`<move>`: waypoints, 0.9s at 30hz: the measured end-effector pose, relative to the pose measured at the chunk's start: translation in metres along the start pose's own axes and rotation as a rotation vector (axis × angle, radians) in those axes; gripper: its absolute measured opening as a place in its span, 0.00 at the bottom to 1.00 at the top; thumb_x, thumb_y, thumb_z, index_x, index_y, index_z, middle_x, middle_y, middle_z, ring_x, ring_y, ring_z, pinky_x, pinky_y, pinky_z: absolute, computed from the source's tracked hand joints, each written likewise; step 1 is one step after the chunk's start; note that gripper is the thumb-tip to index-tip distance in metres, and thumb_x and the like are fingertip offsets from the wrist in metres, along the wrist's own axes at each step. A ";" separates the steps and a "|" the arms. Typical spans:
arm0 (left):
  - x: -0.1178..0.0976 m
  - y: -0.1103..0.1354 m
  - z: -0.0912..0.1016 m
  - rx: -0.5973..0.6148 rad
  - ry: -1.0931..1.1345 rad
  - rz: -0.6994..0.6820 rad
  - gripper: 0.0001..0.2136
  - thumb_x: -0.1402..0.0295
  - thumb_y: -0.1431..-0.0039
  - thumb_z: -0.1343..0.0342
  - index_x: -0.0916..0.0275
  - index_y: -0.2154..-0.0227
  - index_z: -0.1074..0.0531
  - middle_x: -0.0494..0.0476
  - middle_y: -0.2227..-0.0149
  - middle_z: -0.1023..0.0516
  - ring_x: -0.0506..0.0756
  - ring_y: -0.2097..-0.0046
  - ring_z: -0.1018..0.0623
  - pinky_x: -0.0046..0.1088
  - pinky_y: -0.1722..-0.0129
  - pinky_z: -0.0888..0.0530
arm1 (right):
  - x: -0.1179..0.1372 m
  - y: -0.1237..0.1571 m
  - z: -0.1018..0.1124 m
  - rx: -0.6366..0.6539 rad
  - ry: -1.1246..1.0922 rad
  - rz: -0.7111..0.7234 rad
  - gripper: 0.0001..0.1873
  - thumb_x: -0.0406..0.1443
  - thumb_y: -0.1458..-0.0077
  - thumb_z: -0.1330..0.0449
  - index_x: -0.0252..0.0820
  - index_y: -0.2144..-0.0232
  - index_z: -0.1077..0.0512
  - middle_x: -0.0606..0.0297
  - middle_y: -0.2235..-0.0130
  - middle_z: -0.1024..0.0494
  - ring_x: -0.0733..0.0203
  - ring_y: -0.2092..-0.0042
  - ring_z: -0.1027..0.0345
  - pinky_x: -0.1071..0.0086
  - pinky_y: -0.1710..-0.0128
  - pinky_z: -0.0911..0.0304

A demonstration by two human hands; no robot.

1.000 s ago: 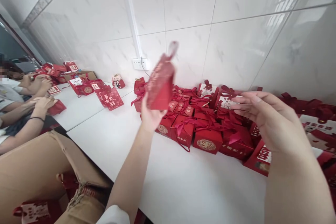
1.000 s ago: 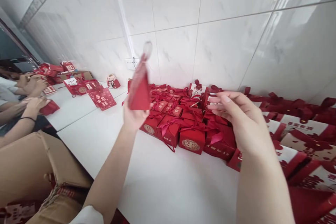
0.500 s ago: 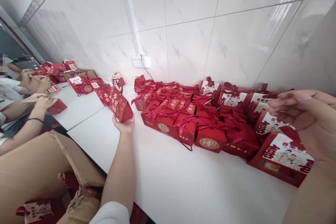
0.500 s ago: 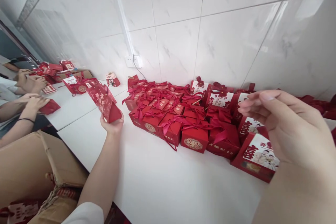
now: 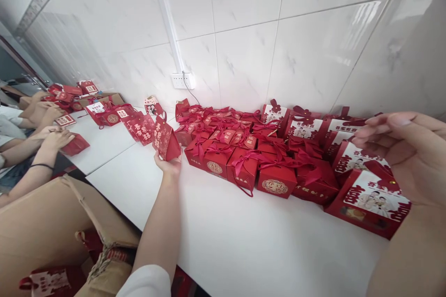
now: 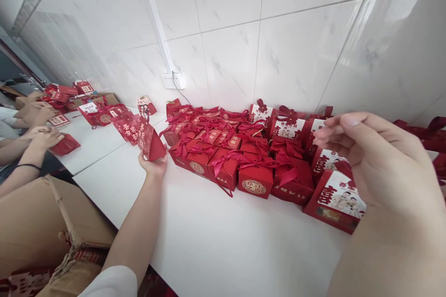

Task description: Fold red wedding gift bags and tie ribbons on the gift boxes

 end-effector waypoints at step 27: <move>-0.001 -0.026 0.023 -0.093 -0.282 -0.136 0.19 0.66 0.32 0.56 0.50 0.40 0.37 0.57 0.42 0.27 0.54 0.43 0.24 0.30 0.48 0.23 | -0.014 0.009 -0.019 0.167 0.094 -0.195 0.10 0.43 0.46 0.33 0.43 0.69 0.21 0.65 0.67 0.20 0.64 0.68 0.24 0.72 0.62 0.28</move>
Point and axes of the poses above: each hand's wrist, its own y-axis away from the middle knuckle, its own z-axis out of the back of the hand, x = y × z, the point moved 10 cm from there along -y, towards the middle knuckle
